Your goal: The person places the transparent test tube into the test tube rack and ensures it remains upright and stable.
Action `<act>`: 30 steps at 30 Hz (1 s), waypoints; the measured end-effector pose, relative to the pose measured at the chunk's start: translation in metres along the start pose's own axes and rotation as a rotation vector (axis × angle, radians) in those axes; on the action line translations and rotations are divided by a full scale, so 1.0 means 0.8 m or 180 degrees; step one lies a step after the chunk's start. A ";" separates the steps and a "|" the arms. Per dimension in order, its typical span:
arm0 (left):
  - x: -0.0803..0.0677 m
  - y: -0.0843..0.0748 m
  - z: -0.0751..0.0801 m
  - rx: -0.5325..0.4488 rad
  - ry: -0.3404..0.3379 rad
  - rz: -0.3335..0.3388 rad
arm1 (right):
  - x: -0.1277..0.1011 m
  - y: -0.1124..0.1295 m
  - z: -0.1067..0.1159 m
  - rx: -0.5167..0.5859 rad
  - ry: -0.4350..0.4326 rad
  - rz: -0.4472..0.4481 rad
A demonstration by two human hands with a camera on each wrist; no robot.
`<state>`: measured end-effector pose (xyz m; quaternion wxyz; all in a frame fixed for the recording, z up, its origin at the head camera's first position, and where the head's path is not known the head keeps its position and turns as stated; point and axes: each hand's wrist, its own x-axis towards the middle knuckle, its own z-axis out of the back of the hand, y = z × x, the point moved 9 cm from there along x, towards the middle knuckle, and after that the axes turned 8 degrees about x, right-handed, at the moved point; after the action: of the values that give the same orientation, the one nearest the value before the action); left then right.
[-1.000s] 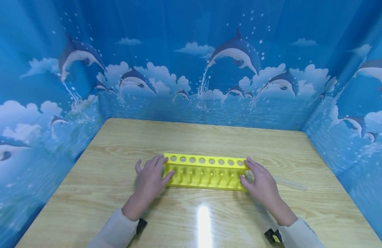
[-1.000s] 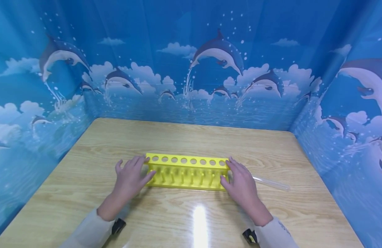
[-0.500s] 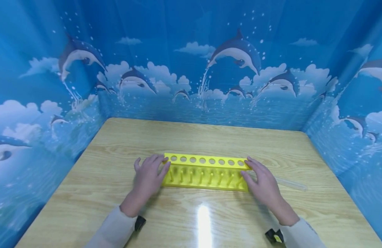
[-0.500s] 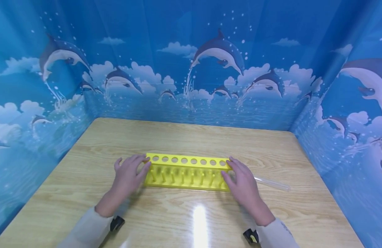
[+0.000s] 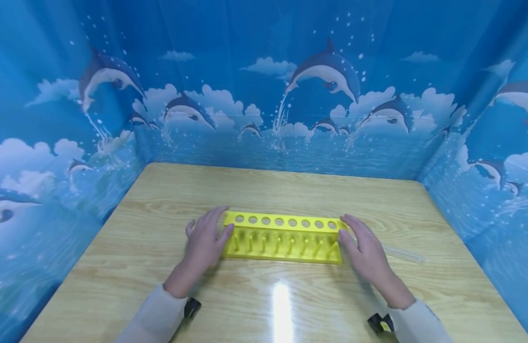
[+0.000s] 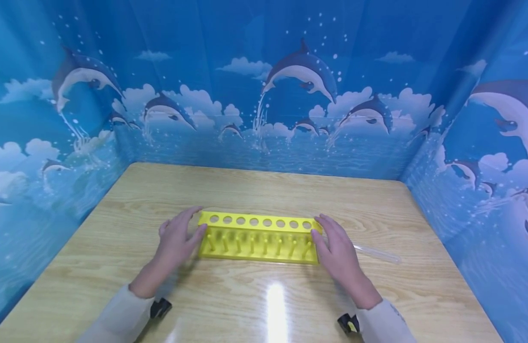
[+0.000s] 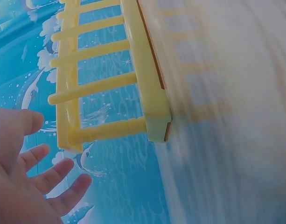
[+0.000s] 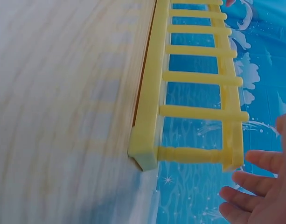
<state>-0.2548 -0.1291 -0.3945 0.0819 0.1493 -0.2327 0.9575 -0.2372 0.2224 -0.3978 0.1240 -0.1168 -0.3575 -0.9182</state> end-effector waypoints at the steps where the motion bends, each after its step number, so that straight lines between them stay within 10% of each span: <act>1: 0.001 0.001 -0.001 -0.0049 0.0033 0.0013 | 0.001 -0.003 0.002 0.0032 -0.0021 -0.0023; 30: 0.007 0.016 -0.021 -0.0630 0.0365 0.0003 | 0.015 -0.030 0.033 0.0171 -0.0371 -0.0209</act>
<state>-0.2669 -0.1318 -0.4122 0.1090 0.0854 -0.3211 0.9369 -0.2526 0.2561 -0.3900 0.0759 -0.1549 -0.3923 -0.9035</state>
